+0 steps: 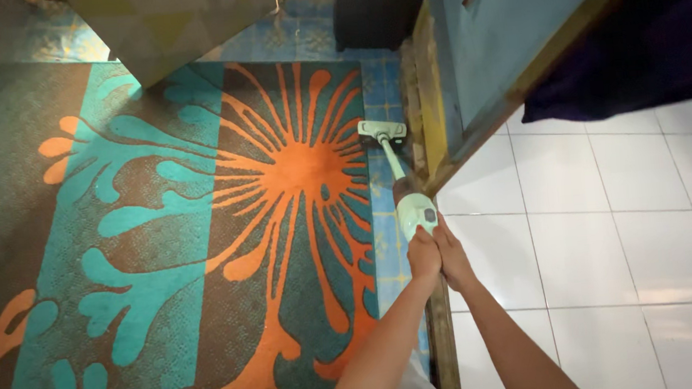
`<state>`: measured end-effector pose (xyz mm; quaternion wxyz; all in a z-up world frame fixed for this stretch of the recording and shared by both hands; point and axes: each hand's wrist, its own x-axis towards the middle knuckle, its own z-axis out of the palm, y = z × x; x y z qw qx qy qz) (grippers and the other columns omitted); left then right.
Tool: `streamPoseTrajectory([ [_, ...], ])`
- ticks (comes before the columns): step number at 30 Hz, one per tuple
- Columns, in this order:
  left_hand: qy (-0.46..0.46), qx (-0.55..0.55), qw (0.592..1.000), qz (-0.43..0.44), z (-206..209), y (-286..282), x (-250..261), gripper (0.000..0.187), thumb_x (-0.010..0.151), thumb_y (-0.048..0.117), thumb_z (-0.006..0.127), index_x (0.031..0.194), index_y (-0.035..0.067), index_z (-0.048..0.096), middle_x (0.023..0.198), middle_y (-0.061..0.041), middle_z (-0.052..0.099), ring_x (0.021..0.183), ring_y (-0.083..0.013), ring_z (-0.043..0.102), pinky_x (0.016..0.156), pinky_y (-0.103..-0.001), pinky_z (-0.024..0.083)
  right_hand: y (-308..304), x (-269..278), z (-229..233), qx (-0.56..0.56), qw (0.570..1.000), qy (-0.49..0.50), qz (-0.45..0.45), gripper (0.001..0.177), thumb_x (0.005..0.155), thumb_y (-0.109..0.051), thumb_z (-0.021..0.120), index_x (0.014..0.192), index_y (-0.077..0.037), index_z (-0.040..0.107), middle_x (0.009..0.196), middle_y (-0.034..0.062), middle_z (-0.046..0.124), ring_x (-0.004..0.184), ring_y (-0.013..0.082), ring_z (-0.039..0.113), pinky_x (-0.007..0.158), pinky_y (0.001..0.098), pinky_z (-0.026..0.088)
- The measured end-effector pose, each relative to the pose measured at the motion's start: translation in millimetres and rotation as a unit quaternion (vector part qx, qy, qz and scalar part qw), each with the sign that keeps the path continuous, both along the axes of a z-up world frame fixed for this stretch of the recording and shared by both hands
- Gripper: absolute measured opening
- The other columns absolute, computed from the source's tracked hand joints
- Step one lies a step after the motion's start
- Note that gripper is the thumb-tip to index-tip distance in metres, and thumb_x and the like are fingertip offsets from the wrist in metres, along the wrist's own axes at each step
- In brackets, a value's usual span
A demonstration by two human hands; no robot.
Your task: The person uses a light green cordless stick vacuum to clean a patterned carpet in a narrow hallway. They move the vacuum back and forth along the length of the carpet, covering the area systematically.
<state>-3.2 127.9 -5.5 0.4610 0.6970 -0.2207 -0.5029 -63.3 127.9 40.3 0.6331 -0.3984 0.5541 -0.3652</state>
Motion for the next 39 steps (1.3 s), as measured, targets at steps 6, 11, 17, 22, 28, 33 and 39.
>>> streamPoseTrajectory([
  [6, -0.002, 0.012, 1.000, 0.004, 6, 90, -12, 0.062, 0.104, 0.048, 0.033, 0.110, -0.001, 0.070, 0.111, -0.030, 0.070, 0.108, -0.0483, 0.065, 0.095, -0.050, 0.050, 91, -10, 10, 0.015, 0.998, 0.053, 0.004, 0.061, 0.105, -0.037, 0.042, 0.161, -0.018, 0.030, 0.152, 0.0061, 0.051, 0.130, 0.0164, 0.052, 0.107, 0.0292, 0.041],
  [11, 0.003, 0.031, 0.999, -0.021, 11, 169, -29, 0.063, 0.105, 0.047, 0.030, 0.113, -0.001, 0.070, 0.115, -0.028, 0.071, 0.110, -0.0461, 0.066, 0.096, -0.048, 0.051, 166, -31, 8, 0.040, 0.998, 0.048, -0.005, 0.062, 0.104, -0.037, 0.044, 0.162, -0.019, 0.030, 0.148, 0.0091, 0.055, 0.125, 0.0190, 0.054, 0.105, 0.0308, 0.042],
  [17, 0.043, 0.007, 0.999, -0.008, 2, 277, -55, 0.062, 0.105, 0.046, 0.032, 0.112, -0.003, 0.069, 0.112, -0.029, 0.071, 0.107, -0.0464, 0.066, 0.094, -0.049, 0.051, 274, -59, -5, -0.015, 0.998, 0.053, 0.010, 0.060, 0.105, -0.036, 0.043, 0.160, -0.014, 0.035, 0.148, 0.0096, 0.055, 0.129, 0.0180, 0.052, 0.108, 0.0296, 0.040],
  [22, -0.014, 0.017, 0.999, -0.033, -7, 355, -73, 0.067, 0.107, 0.046, 0.027, 0.108, -0.005, 0.070, 0.108, -0.031, 0.072, 0.105, -0.0490, 0.066, 0.093, -0.050, 0.051, 357, -82, -21, -0.099, 0.991, 0.076, 0.043, 0.057, 0.108, -0.034, 0.044, 0.159, -0.010, 0.036, 0.150, 0.0140, 0.055, 0.134, 0.0199, 0.051, 0.112, 0.0303, 0.038],
  [28, -0.012, 0.033, 0.998, -0.055, 5, 440, -80, 0.068, 0.106, 0.048, 0.027, 0.111, -0.005, 0.070, 0.110, -0.031, 0.070, 0.106, -0.0499, 0.064, 0.092, -0.052, 0.050, 445, -84, 16, 0.004, 0.995, 0.104, 0.000, 0.059, 0.103, -0.035, 0.044, 0.160, -0.018, 0.037, 0.143, 0.0125, 0.060, 0.125, 0.0218, 0.056, 0.103, 0.0321, 0.044],
  [33, 0.014, 0.019, 0.997, -0.076, 8, 508, -82, 0.067, 0.107, 0.047, 0.027, 0.114, -0.005, 0.068, 0.113, -0.030, 0.069, 0.105, -0.0472, 0.065, 0.090, -0.051, 0.051, 507, -94, 8, -0.029, 0.995, 0.094, -0.014, 0.057, 0.104, -0.035, 0.047, 0.157, -0.015, 0.039, 0.148, 0.0113, 0.057, 0.131, 0.0197, 0.054, 0.106, 0.0304, 0.042],
  [39, 0.056, 0.022, 0.995, -0.085, 18, 584, -86, 0.065, 0.105, 0.046, 0.026, 0.116, -0.004, 0.067, 0.110, -0.028, 0.071, 0.099, -0.0446, 0.069, 0.086, -0.050, 0.053, 583, -101, 12, 0.008, 0.994, 0.105, -0.031, 0.058, 0.104, -0.036, 0.046, 0.159, -0.018, 0.037, 0.144, 0.0099, 0.057, 0.126, 0.0183, 0.054, 0.104, 0.0309, 0.043],
])
